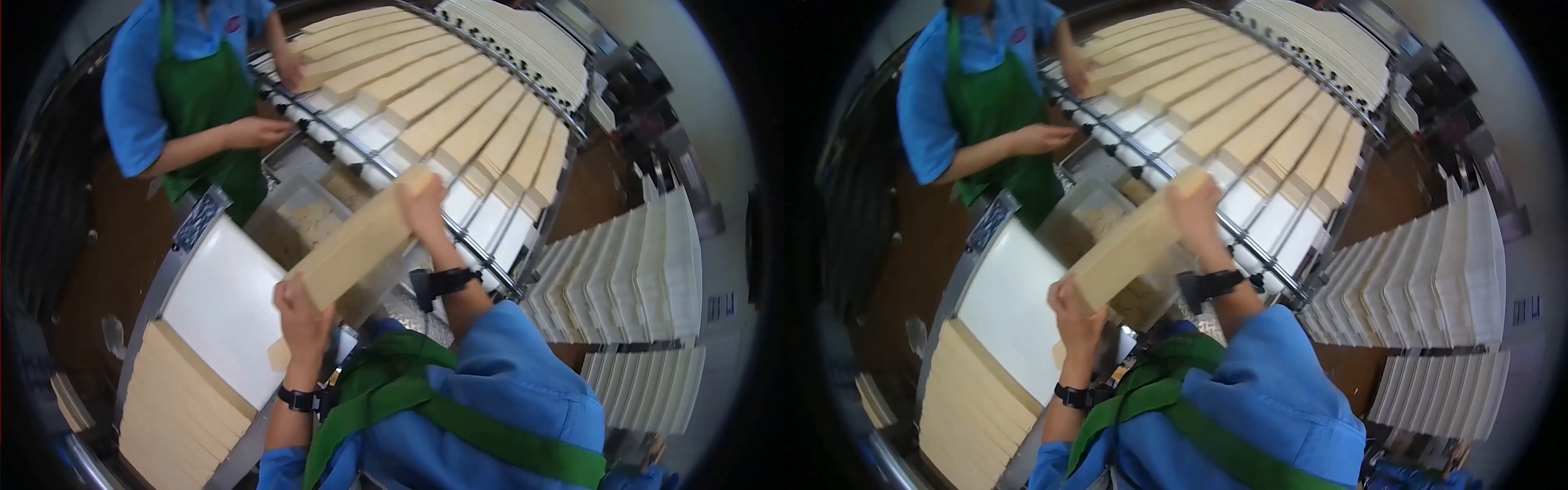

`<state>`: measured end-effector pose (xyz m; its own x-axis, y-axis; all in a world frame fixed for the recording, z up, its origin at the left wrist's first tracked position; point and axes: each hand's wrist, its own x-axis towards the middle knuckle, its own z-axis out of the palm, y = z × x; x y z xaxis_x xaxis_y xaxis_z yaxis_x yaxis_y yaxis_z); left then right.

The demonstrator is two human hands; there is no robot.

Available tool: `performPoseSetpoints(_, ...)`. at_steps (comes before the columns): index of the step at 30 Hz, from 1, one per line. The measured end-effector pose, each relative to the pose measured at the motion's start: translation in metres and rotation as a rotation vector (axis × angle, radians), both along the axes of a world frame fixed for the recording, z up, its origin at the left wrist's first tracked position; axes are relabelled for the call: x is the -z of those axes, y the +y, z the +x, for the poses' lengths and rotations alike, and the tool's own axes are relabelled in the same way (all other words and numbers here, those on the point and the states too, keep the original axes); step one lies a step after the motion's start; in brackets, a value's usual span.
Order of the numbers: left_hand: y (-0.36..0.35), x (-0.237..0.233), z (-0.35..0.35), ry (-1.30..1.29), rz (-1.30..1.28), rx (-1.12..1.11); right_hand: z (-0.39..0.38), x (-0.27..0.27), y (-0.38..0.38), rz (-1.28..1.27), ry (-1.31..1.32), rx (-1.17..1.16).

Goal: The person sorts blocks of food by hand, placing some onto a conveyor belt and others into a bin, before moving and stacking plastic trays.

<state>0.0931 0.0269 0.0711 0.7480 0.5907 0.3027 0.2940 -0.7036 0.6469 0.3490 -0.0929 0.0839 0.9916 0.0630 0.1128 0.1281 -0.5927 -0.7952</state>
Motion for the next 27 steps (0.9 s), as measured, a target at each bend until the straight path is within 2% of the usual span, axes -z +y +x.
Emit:
performPoseSetpoints(2, -0.03, -0.006, 0.033, -0.122, 0.157, 0.25, 0.045, -0.002, -0.083, -0.026, 0.04, 0.137)
performPoseSetpoints(3, -0.046, -0.01, 0.048, -0.197, 0.257, 0.38, 0.067, 0.002, -0.127, -0.131, 0.126, 0.206)
performPoseSetpoints(4, -0.059, -0.01, 0.06, -0.218, 0.304, 0.555, 0.066, -0.023, -0.158, -0.012, 0.265, 0.241)
performPoseSetpoints(5, -0.071, -0.008, 0.073, -0.238, 0.355, 0.729, 0.09, 0.0, -0.207, 0.001, 0.294, 0.195)
performPoseSetpoints(7, -0.096, -0.011, 0.093, -0.311, 0.384, 1.006, 0.075, -0.039, -0.238, -0.053, 0.454, 0.215)
performPoseSetpoints(9, -0.124, -0.019, 0.113, -0.421, 0.341, 1.212, 0.092, -0.01, -0.283, -0.245, 0.434, 0.121)
performPoseSetpoints(11, -0.147, -0.009, 0.125, -0.356, 0.384, 1.455, 0.114, 0.026, -0.322, -0.346, 0.418, -0.012)
performPoseSetpoints(12, -0.157, -0.003, 0.129, -0.319, 0.405, 1.58, 0.118, 0.025, -0.322, -0.477, 0.412, -0.009)
performPoseSetpoints(13, -0.166, 0.0, 0.133, -0.428, 0.433, 1.618, 0.121, 0.013, -0.312, -0.609, 0.404, -0.008)
performPoseSetpoints(14, -0.17, 0.003, 0.137, -0.414, 0.466, 1.634, 0.125, 0.008, -0.307, -0.741, 0.397, -0.006)
performPoseSetpoints(16, -0.177, 0.006, 0.143, -0.384, 0.53, 1.668, 0.143, 0.026, -0.315, -0.715, 0.466, 0.015)
performPoseSetpoints(18, -0.189, 0.019, 0.15, -0.418, 0.433, 1.751, 0.15, 0.031, -0.318, -0.71, 0.504, 0.008)
performPoseSetpoints(23, -0.195, 0.039, 0.158, -0.571, 0.704, 1.699, 0.15, 0.013, -0.319, -0.682, 0.495, -0.073)
performPoseSetpoints(25, -0.195, 0.024, 0.173, -0.538, 0.598, 1.724, 0.153, 0.013, -0.318, -0.708, 0.423, -0.029)
performPoseSetpoints(27, -0.194, -0.011, 0.187, 0.092, 0.322, 1.858, 0.15, 0.005, -0.311, -0.756, 0.329, 0.017)
